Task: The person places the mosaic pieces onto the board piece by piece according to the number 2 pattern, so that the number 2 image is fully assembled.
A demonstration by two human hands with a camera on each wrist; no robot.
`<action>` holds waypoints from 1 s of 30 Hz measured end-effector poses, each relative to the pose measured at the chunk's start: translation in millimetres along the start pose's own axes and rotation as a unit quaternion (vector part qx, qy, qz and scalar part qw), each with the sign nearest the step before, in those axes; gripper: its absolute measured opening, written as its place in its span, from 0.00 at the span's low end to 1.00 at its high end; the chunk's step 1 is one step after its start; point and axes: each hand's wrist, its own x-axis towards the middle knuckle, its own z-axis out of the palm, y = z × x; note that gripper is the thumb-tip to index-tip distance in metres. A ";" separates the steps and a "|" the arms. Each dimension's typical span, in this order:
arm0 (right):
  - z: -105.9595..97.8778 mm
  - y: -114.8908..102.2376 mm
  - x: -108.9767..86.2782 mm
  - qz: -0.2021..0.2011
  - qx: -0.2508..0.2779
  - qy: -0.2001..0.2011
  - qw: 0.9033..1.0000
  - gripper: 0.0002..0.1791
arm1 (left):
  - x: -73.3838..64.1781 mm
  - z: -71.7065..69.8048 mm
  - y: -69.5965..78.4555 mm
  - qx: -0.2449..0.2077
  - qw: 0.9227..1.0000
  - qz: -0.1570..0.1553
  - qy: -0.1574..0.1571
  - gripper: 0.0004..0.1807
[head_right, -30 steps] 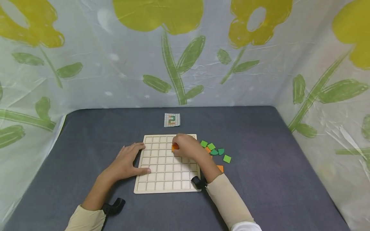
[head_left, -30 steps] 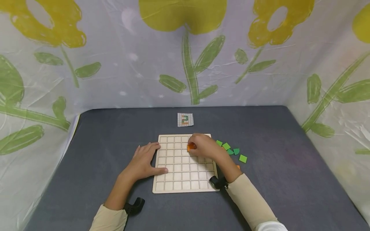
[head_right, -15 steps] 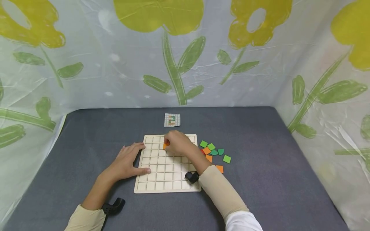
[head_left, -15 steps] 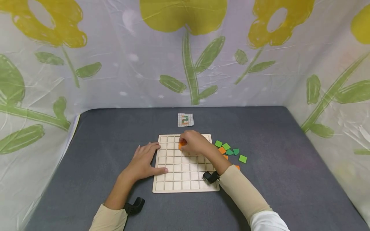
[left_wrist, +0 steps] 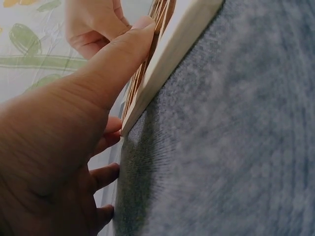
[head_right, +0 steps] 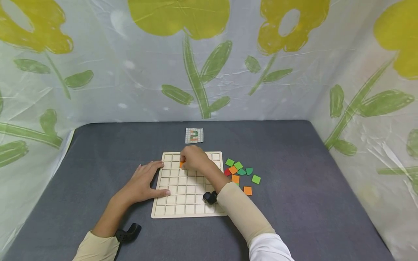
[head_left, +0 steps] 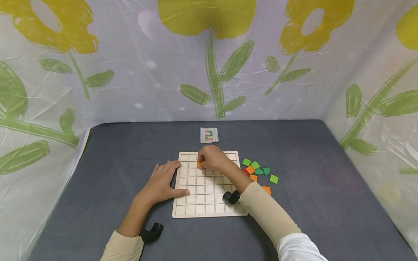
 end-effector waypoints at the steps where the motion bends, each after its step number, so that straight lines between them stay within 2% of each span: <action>1: 0.4 -1.1 0.5 0.004 -0.001 -0.001 1.000 0.07 | 0.2 -0.1 0.0 -0.001 1.000 0.001 -0.001 0.55; 4: 1.1 -5.6 -1.9 -0.005 -0.034 -0.008 0.999 0.05 | 0.1 -0.3 0.3 -0.006 1.000 0.000 -0.004 0.55; 7: 2.1 -10.0 -13.1 -0.037 -0.087 -0.014 0.995 0.04 | -1.3 -0.7 1.0 -0.008 1.000 -0.006 -0.005 0.55; 9: 2.8 -10.0 -24.8 -0.063 -0.102 -0.015 0.993 0.07 | -2.6 -0.5 1.4 -0.007 1.000 -0.011 -0.005 0.55; 12: 0.3 -2.6 -44.6 -0.101 -0.061 -0.023 0.993 0.11 | -3.7 0.4 2.0 0.001 1.000 -0.013 -0.006 0.55; 15: -8.0 10.7 -63.0 -0.138 -0.006 -0.029 0.990 0.10 | -3.6 1.6 2.2 0.005 1.000 -0.014 -0.006 0.55; 17: -16.7 20.3 -76.1 -0.140 0.012 -0.025 0.990 0.06 | -2.9 2.0 2.0 0.007 1.000 -0.013 -0.006 0.55; 19: -27.6 29.3 -90.2 -0.105 0.021 -0.017 0.994 0.05 | -1.9 2.2 1.8 0.008 1.000 -0.011 -0.005 0.55; 23: -47.9 46.5 -114.8 0.007 0.019 -0.015 1.000 0.03 | -0.2 1.7 1.5 0.005 1.000 -0.004 -0.006 0.55; 26: -55.3 58.1 -123.9 0.070 0.001 -0.011 0.997 0.08 | -0.2 0.8 1.3 0.000 1.000 -0.005 -0.007 0.55; 30: -57.5 67.2 -126.8 0.127 -0.040 -0.006 0.991 0.06 | -0.3 -0.9 2.1 -0.008 1.000 -0.013 -0.011 0.55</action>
